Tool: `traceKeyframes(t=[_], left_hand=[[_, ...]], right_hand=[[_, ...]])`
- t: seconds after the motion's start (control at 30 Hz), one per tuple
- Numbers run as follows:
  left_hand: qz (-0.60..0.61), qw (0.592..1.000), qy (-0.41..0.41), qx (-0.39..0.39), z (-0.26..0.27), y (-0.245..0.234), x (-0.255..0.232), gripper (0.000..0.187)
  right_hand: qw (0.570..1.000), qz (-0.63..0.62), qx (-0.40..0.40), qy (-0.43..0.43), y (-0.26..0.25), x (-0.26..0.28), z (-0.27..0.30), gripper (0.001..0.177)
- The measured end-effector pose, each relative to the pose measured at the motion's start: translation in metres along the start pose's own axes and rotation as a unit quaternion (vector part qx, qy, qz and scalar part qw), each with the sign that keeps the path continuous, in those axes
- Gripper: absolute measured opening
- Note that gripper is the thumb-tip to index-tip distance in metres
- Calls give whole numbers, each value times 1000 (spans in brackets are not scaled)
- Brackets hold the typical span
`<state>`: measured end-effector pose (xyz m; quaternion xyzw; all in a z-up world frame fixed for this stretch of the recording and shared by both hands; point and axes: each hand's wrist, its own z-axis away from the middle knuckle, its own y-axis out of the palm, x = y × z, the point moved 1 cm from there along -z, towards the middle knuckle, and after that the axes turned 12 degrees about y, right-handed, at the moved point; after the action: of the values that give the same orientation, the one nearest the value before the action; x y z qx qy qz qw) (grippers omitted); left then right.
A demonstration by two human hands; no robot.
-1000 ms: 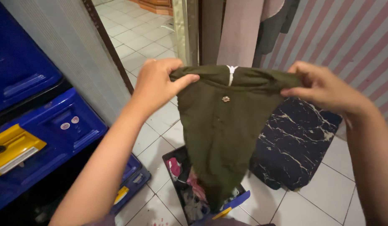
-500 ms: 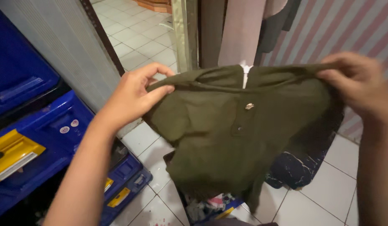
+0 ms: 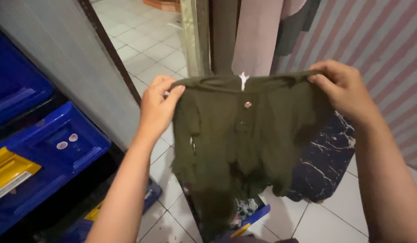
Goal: The person opens a drawer in a blue plastic storage unit and removes various pieces of clothing. They fold each item individually by hand, including a green shirt, a pink and white striped cloth, a patterned cloth, a pink dress, a pink sock, a yellow sock, a white sock, and a grey sock, placing the folded items onto a nearby stool.
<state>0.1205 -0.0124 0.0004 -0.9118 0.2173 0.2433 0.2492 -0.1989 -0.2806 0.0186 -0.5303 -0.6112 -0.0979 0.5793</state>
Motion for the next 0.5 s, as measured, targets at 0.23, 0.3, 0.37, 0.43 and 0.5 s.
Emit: traceKeyframes(t=[0.23, 0.3, 0.37, 0.43, 0.5], left_hand=[[302, 944, -134, -6, 7, 10, 3, 22], [404, 897, -177, -22, 20, 7, -12, 20], [448, 880, -142, 63, 34, -3, -34, 20], [512, 797, -147, 284, 45, -15, -61, 27], [427, 848, 67, 306, 36, 4, -82, 31]], right_hand=[[969, 178, -172, -12, 2, 23, 19, 26], [986, 63, -148, 33, 3, 22, 31, 27], [986, -82, -111, -92, 3, 20, 45, 15], [957, -234, -49, -165, 4, 19, 46, 15], [912, -375, 55, -156, 24, 20, 46, 19]])
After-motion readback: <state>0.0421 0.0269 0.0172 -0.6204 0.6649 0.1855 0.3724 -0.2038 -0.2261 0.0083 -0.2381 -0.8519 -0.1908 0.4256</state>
